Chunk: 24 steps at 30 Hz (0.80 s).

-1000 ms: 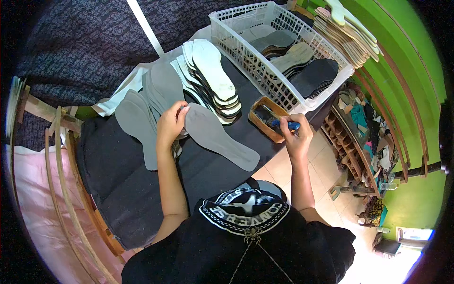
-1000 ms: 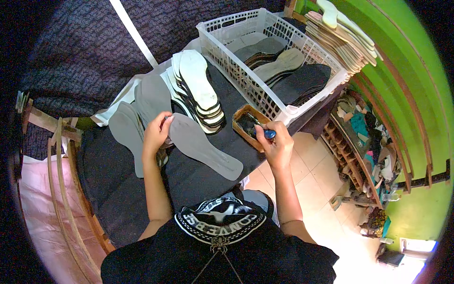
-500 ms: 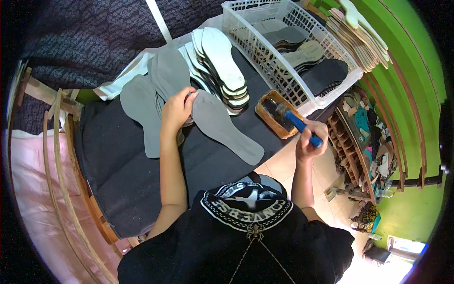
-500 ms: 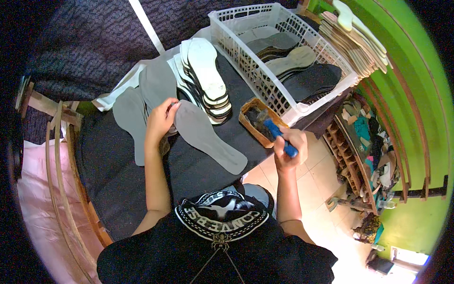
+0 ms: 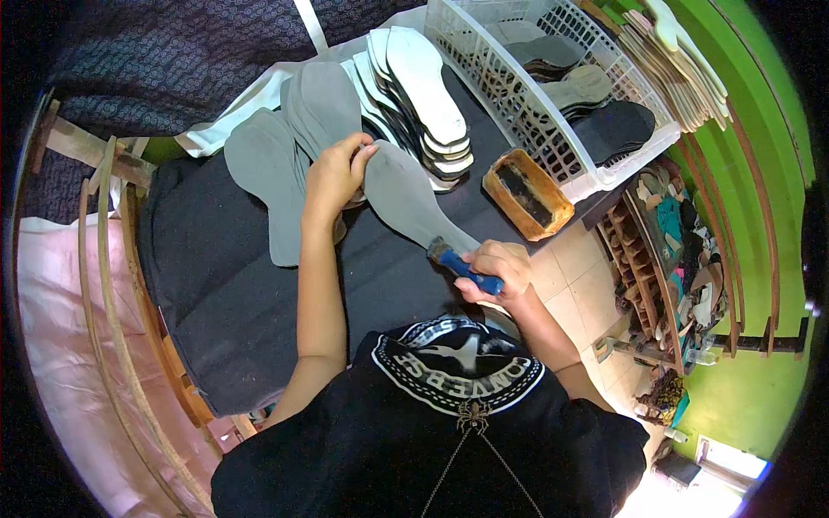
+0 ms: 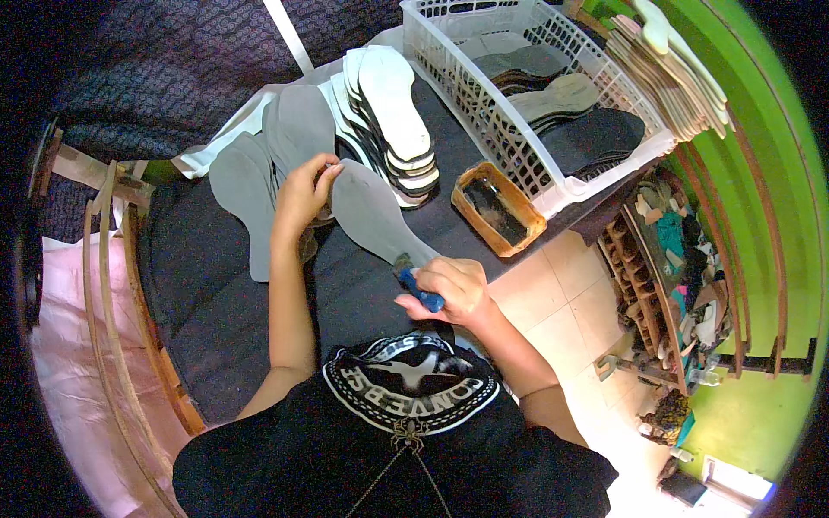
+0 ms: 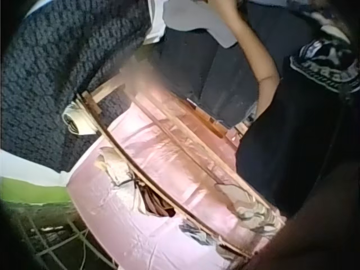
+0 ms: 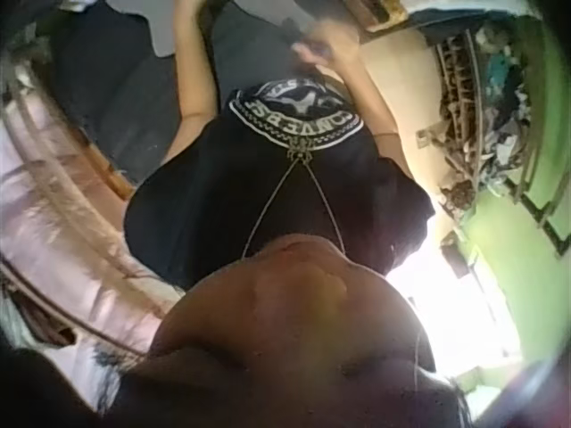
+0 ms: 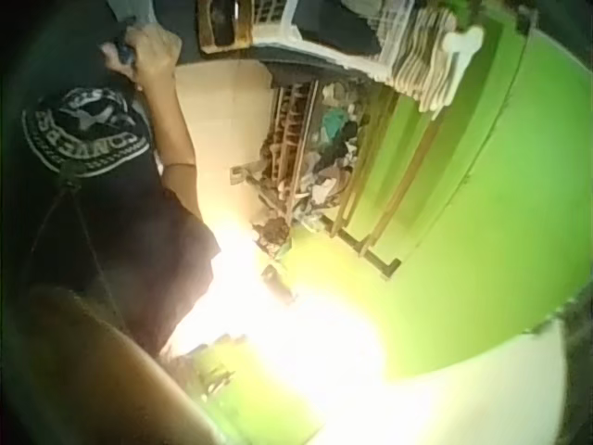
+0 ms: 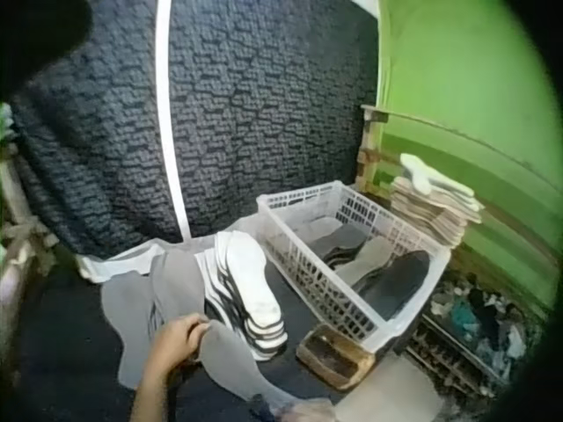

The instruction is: Applying glue to individual shoe insoles using a brush.

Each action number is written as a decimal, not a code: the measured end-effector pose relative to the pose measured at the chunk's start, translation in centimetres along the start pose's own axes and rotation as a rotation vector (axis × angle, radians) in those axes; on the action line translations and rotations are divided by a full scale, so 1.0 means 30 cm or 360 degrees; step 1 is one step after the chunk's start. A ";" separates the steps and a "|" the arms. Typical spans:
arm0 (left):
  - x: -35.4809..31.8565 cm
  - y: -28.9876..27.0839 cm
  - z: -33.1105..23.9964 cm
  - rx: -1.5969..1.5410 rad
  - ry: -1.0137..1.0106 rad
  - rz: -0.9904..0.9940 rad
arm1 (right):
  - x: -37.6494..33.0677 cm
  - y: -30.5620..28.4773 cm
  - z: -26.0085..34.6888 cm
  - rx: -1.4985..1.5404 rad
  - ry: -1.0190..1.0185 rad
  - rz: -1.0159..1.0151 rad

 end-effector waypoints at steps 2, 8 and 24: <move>-0.004 0.001 0.008 0.0019 -0.0012 -0.0001 | -0.005 -0.003 0.003 0.0009 -0.0038 0.0056; -0.004 -0.002 0.010 0.0067 -0.0015 -0.0002 | 0.011 -0.040 -0.011 -0.0101 0.0092 -0.0023; -0.001 0.013 0.007 0.0019 -0.0040 0.0064 | -0.024 -0.084 0.010 0.0054 0.0046 -0.0257</move>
Point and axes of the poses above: each hand's wrist, its own x-axis towards the middle knuckle, its own y-axis out of the palm, z = x × y, the point moved 9 cm from there along x, towards the middle knuckle, and after that the axes turned 5 degrees about y, right-handed, at the moved point
